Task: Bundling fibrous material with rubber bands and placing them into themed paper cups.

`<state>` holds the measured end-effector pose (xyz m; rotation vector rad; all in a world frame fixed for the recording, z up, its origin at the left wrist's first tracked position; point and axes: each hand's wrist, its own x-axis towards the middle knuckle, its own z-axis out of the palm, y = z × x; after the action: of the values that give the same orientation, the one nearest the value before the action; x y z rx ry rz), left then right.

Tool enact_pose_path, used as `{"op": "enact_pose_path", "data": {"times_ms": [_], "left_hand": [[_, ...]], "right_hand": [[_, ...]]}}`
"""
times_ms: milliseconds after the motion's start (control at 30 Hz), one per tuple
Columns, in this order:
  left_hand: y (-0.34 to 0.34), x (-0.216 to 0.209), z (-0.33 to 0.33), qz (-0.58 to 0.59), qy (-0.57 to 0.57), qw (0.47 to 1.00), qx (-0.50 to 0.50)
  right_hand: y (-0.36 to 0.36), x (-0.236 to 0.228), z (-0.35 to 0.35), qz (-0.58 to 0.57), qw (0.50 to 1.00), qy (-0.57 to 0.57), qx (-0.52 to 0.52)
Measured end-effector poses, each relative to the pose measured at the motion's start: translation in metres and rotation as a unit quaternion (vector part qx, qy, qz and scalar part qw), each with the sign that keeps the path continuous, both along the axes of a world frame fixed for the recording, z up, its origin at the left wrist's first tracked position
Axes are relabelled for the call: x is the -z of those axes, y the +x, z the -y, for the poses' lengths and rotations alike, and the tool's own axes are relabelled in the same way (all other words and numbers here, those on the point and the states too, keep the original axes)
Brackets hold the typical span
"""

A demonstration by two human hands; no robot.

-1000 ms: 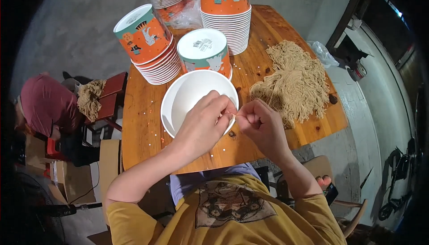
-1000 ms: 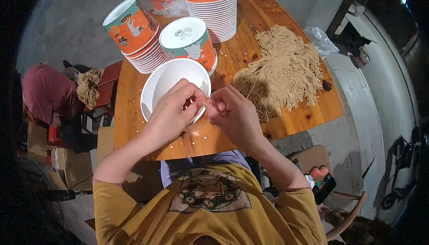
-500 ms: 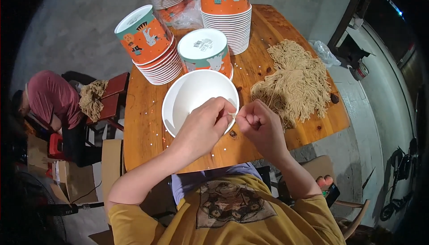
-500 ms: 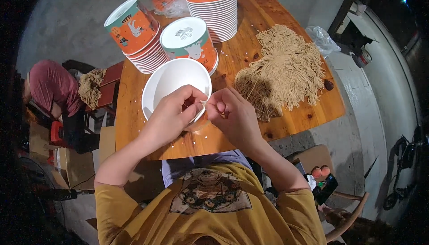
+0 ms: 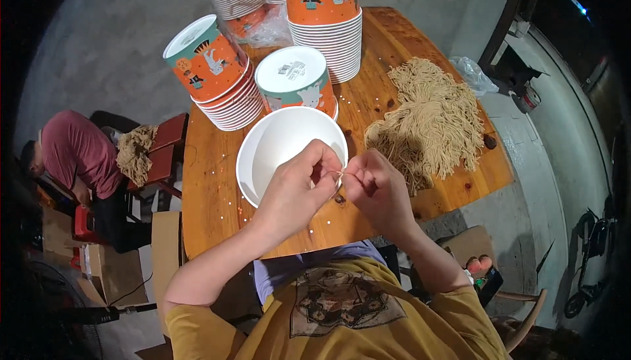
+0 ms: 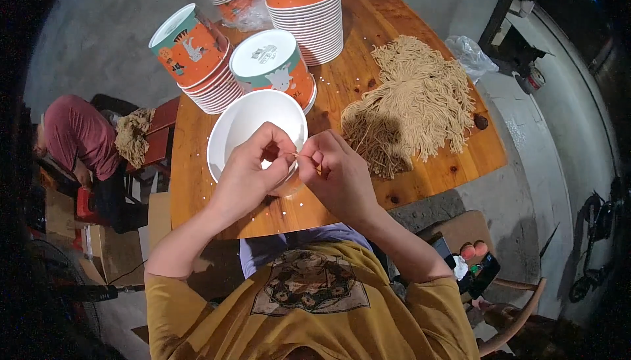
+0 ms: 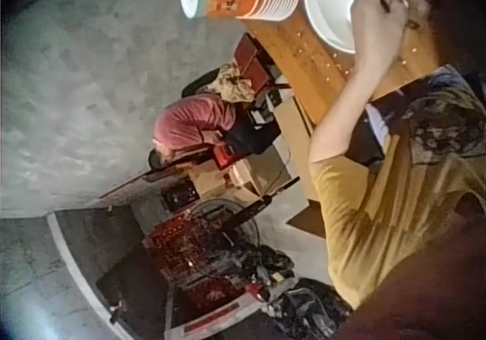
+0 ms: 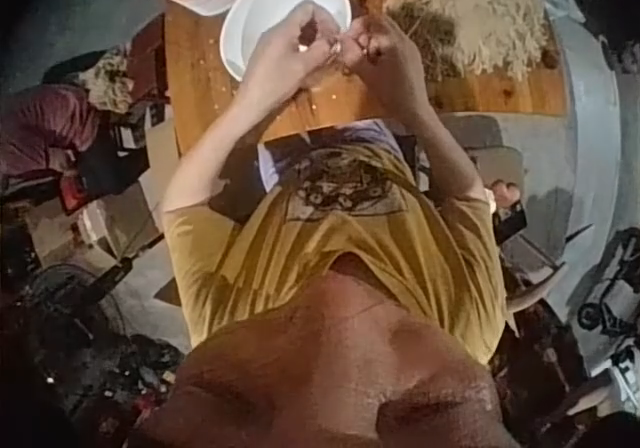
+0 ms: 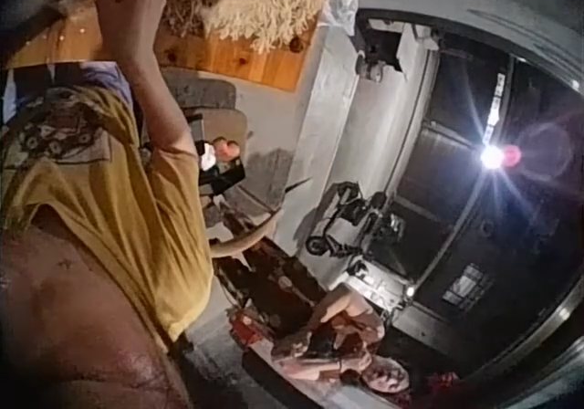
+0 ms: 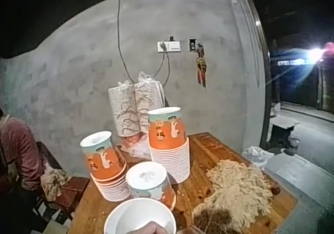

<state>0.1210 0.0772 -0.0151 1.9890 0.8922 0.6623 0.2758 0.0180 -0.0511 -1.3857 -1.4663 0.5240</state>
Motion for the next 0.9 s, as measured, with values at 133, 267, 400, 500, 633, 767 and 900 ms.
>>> {"op": "enact_pose_path", "data": {"times_ms": [133,267,400,500,633,767,900], "left_hand": [[0.0,0.003,-0.003,0.054,-0.063,0.997,0.005],[0.001,-0.001,-0.006,0.075,-0.135,0.988,0.012],[-0.001,0.002,-0.011,0.098,-0.167,0.981,0.026],[0.0,0.003,-0.014,0.109,-0.191,0.975,0.036],[0.003,0.001,-0.016,0.076,-0.183,0.979,0.044],[0.003,0.007,-0.018,0.059,-0.143,0.987,0.046],[0.006,0.002,-0.013,0.053,-0.143,0.987,0.047]], "right_hand": [[0.001,0.001,0.0,-0.038,0.998,-0.046,0.002],[0.002,0.009,-0.002,-0.062,0.998,-0.025,0.004],[0.003,0.006,0.001,-0.063,0.997,-0.037,-0.002],[0.002,0.003,0.003,0.002,1.0,0.02,0.018],[0.016,0.019,-0.003,0.155,0.971,0.183,0.012],[0.024,0.016,-0.006,0.274,0.919,0.283,-0.007],[0.023,0.008,-0.008,0.313,0.91,0.271,-0.013]]}}
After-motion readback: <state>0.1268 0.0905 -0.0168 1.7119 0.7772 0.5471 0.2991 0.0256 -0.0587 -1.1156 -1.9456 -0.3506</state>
